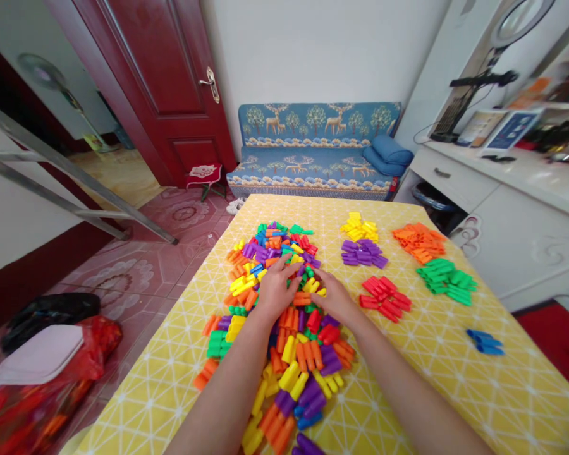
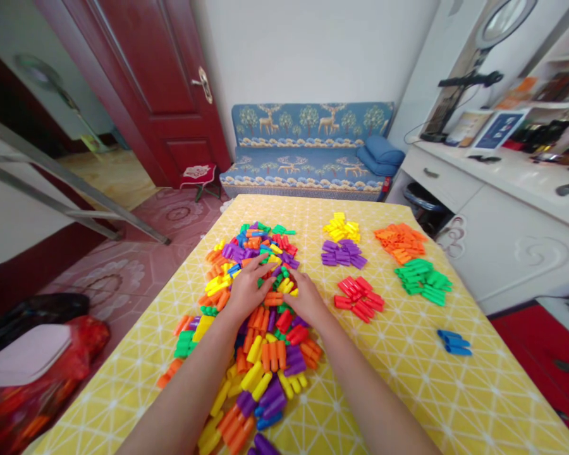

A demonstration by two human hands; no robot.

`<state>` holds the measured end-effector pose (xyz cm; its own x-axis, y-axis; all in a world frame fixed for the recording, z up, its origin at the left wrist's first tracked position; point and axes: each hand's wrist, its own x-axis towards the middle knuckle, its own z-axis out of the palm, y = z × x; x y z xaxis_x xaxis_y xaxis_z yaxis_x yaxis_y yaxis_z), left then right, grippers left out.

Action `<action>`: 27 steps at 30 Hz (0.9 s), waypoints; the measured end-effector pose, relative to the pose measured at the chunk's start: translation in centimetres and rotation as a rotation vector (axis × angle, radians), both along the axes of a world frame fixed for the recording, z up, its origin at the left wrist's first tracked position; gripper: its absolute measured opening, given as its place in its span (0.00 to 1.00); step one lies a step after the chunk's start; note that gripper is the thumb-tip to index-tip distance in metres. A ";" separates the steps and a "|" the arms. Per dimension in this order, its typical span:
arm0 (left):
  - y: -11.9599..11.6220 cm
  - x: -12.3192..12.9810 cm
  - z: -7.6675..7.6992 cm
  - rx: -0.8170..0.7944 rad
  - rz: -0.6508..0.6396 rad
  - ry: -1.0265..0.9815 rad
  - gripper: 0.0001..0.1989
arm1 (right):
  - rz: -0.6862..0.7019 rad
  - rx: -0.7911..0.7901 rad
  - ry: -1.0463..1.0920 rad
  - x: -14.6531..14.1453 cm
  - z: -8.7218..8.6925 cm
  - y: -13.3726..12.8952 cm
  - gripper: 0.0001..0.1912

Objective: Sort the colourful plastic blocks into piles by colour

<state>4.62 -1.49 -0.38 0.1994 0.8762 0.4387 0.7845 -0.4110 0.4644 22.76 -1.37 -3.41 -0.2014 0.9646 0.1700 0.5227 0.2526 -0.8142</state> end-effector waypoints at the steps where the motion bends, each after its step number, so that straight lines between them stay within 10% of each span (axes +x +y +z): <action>1: -0.1 0.0 0.1 -0.013 0.017 0.018 0.17 | -0.019 0.004 0.064 -0.6 -0.4 0.1 0.35; 27: -0.2 0.1 0.0 -0.011 -0.041 -0.034 0.08 | -0.081 -0.072 0.429 -1.4 -0.6 -1.4 0.19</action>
